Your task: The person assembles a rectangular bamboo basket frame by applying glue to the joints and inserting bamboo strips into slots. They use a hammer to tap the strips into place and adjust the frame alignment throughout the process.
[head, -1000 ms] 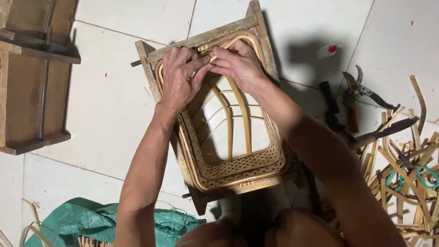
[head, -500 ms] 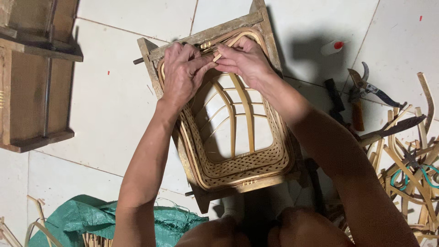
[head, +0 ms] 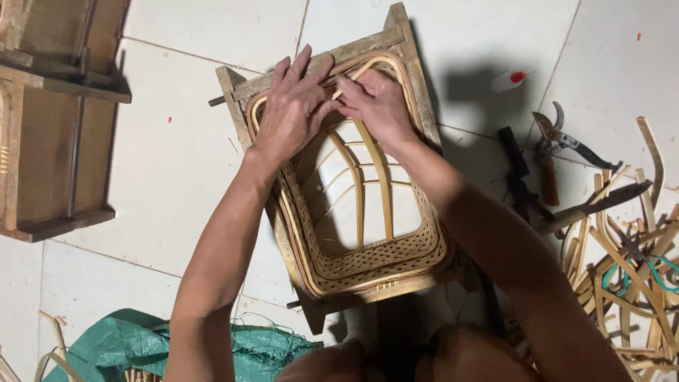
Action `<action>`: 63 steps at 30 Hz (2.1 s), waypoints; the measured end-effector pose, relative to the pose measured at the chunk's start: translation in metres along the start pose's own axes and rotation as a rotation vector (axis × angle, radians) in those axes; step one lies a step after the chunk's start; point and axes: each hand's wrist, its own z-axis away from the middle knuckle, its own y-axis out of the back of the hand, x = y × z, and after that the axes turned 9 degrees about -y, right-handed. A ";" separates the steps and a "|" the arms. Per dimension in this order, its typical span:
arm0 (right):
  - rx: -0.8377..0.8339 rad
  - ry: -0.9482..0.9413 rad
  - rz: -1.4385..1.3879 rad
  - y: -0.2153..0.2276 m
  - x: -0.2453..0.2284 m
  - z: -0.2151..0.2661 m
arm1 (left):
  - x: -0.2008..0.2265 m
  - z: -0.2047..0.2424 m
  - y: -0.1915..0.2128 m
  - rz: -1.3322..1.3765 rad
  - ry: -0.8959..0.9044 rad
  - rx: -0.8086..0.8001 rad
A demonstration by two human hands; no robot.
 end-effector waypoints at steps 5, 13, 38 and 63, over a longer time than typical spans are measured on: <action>0.235 -0.123 0.518 0.036 -0.017 0.051 | -0.003 0.001 -0.001 0.023 0.035 -0.016; 0.177 0.183 0.660 0.078 0.002 0.035 | -0.012 0.003 -0.004 -0.004 0.016 -0.027; 0.150 0.689 0.700 0.027 0.050 0.049 | 0.032 0.069 0.002 -0.130 0.227 0.175; 0.444 -0.126 -0.869 -0.080 0.065 -0.082 | 0.025 0.081 -0.007 -0.071 0.217 0.276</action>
